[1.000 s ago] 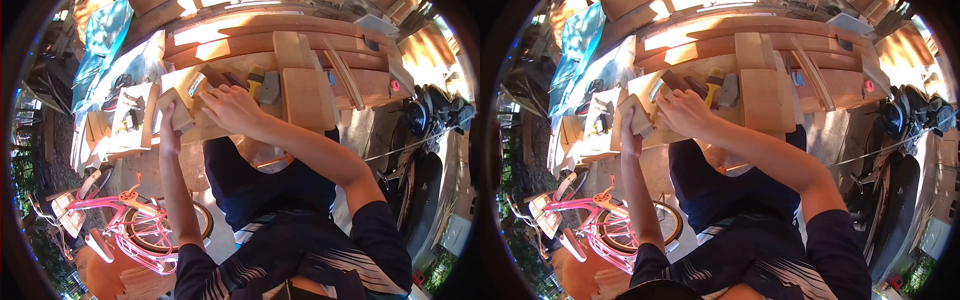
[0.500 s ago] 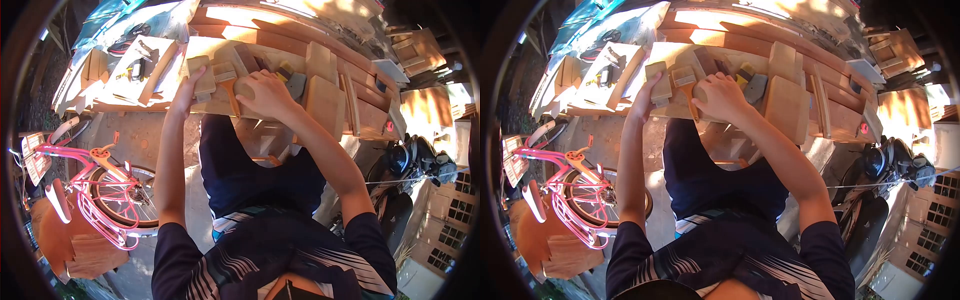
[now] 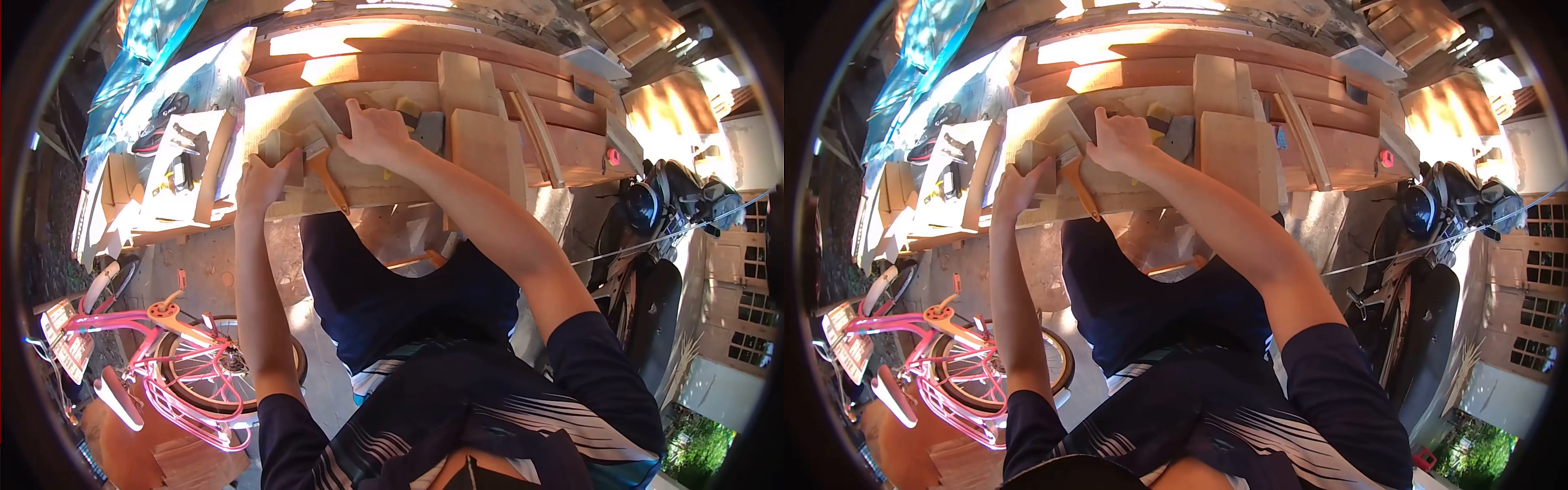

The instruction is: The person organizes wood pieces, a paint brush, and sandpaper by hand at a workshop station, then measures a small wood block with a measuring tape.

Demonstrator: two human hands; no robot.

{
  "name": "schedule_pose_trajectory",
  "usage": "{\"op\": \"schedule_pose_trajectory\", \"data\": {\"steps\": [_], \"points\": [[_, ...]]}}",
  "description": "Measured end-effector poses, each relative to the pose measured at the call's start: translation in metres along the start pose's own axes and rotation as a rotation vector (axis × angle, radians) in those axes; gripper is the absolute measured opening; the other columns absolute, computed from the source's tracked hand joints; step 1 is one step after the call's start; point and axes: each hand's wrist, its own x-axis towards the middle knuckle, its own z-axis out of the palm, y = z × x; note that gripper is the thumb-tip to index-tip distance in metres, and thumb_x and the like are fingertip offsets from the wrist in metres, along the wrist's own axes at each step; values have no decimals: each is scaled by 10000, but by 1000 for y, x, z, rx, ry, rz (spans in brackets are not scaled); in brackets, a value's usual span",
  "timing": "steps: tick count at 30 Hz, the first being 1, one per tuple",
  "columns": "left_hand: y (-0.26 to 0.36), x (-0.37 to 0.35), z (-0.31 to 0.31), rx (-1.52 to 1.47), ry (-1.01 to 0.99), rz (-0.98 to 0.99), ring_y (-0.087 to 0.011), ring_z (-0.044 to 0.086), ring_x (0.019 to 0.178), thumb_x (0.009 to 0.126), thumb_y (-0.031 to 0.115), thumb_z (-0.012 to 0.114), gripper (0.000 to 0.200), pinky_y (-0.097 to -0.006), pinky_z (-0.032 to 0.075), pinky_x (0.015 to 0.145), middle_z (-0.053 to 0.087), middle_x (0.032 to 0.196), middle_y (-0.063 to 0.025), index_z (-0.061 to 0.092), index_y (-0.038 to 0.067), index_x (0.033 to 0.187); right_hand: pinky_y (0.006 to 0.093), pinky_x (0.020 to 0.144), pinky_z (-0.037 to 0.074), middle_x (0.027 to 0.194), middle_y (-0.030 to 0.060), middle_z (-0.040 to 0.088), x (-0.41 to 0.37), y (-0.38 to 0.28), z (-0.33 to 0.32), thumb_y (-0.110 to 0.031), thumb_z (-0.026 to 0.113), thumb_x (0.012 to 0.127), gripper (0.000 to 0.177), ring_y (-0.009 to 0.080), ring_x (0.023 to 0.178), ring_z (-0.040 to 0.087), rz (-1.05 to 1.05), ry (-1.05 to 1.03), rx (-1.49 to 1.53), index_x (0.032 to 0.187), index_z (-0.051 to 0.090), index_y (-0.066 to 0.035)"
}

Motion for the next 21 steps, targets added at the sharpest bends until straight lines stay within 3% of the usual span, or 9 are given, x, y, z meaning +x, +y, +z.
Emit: {"op": "schedule_pose_trajectory", "data": {"steps": [3,5,6,7,9,14,18,20,21], "points": [[18,-17,-5,100,27,-16,-379,552,1252,751,735,631,1011,-460,436,1044,541,1361,-237,471,-62,1351,395,708,540,947,144,706,-2,25,-30,-475,664,865,778,263,823,704,68,75,424,1444,414,-19],[20,-18,-2,126,32,-11,-378,561,1242,758,740,621,992,-464,438,1037,544,1356,-223,478,-46,1347,386,892,513,1200,209,638,-16,51,-59,-506,708,830,840,311,1082,629,111,138,819,1449,413,-21],[22,-18,-3,141,39,-7,-377,565,1237,761,743,616,983,-466,440,1033,546,1353,-217,482,-38,1345,343,863,509,1267,177,596,-25,70,-69,-505,731,830,825,268,1099,593,156,70,1128,1453,423,-61],[26,-21,-5,175,34,-26,-370,557,1246,757,762,612,1008,-463,432,1041,534,1371,-212,475,-24,1372,304,754,508,1207,157,623,-39,85,-87,-477,719,859,742,207,965,615,220,133,1177,1443,451,-106],[21,-18,-4,127,96,28,-365,547,1260,745,789,603,1044,-462,420,1054,533,1375,-210,468,-21,1391,245,603,430,966,67,655,-74,114,-116,-435,688,908,644,102,708,566,217,317,1264,1400,486,-73],[17,-15,-5,58,144,50,-353,509,1309,771,842,517,1055,-450,382,1090,552,1361,-205,449,30,1442,225,542,401,901,8,639,-155,208,-126,-402,649,952,486,68,667,558,420,658,1356,1297,550,-75],[24,-23,7,228,603,348,-353,521,1244,891,601,618,680,-477,397,1047,583,1301,-162,581,63,1306,207,537,390,896,-4,632,-216,247,-110,-377,601,992,402,74,676,568,501,769,1407,1286,555,-107],[52,-36,12,96,664,592,-349,506,1225,904,441,686,497,-483,392,1036,597,1262,-141,621,78,1238,215,538,388,915,-8,628,-245,273,-87,-378,593,997,406,77,687,566,457,783,1540,1307,548,-119],[72,-46,12,36,457,529,-347,490,1242,894,392,712,482,-474,382,1045,578,1286,-146,608,98,1262,227,541,382,954,-14,621,-253,275,-81,-374,584,1003,414,89,705,562,470,829,1566,1340,534,-140]]}}
